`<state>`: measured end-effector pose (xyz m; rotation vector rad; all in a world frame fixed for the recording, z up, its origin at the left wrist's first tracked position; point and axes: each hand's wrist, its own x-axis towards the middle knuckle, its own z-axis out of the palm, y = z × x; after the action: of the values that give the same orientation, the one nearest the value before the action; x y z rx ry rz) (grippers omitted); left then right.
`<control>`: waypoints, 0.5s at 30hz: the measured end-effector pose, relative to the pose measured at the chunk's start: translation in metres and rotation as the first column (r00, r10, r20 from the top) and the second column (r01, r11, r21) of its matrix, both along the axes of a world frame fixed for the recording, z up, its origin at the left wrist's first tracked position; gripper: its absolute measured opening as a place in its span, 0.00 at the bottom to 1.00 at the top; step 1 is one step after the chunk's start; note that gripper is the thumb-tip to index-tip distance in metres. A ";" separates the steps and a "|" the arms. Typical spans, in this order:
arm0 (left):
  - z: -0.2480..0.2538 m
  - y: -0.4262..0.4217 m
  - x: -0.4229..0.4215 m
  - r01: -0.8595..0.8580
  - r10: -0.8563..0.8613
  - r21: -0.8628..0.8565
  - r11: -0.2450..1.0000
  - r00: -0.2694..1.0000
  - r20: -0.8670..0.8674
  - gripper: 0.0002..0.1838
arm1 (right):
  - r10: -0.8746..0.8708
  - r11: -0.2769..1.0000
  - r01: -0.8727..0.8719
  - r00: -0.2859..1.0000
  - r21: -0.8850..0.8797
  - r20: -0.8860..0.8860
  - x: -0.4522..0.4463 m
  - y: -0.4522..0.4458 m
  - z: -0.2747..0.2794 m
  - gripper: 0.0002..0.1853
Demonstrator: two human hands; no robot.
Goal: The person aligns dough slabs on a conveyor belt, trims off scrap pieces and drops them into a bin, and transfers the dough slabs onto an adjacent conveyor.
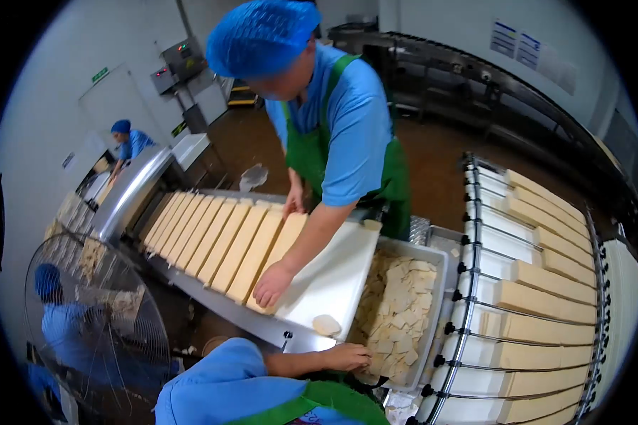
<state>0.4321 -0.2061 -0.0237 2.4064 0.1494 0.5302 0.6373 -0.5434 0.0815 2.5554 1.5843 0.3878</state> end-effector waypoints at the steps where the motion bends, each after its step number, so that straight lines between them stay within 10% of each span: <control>1: 0.003 -0.003 -0.001 0.000 0.000 -0.003 1.000 0.999 0.043 0.12 | -0.073 0.995 0.064 0.989 0.076 0.125 -0.006 0.007 -0.003 0.14; 12: 0.071 0.017 -0.038 -0.187 0.210 -0.100 0.977 0.925 0.315 0.10 | -0.145 0.988 0.117 0.932 0.105 0.332 -0.013 0.027 0.002 0.20; 15: 0.074 0.025 -0.065 -0.419 0.443 -0.145 0.896 0.837 0.319 0.11 | -0.417 0.904 0.427 0.890 -0.013 0.186 -0.019 0.030 0.008 0.26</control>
<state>0.3670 -0.1806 0.0500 2.1674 0.5569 1.1276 0.6183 -0.5138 0.0896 2.6366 0.9272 0.4992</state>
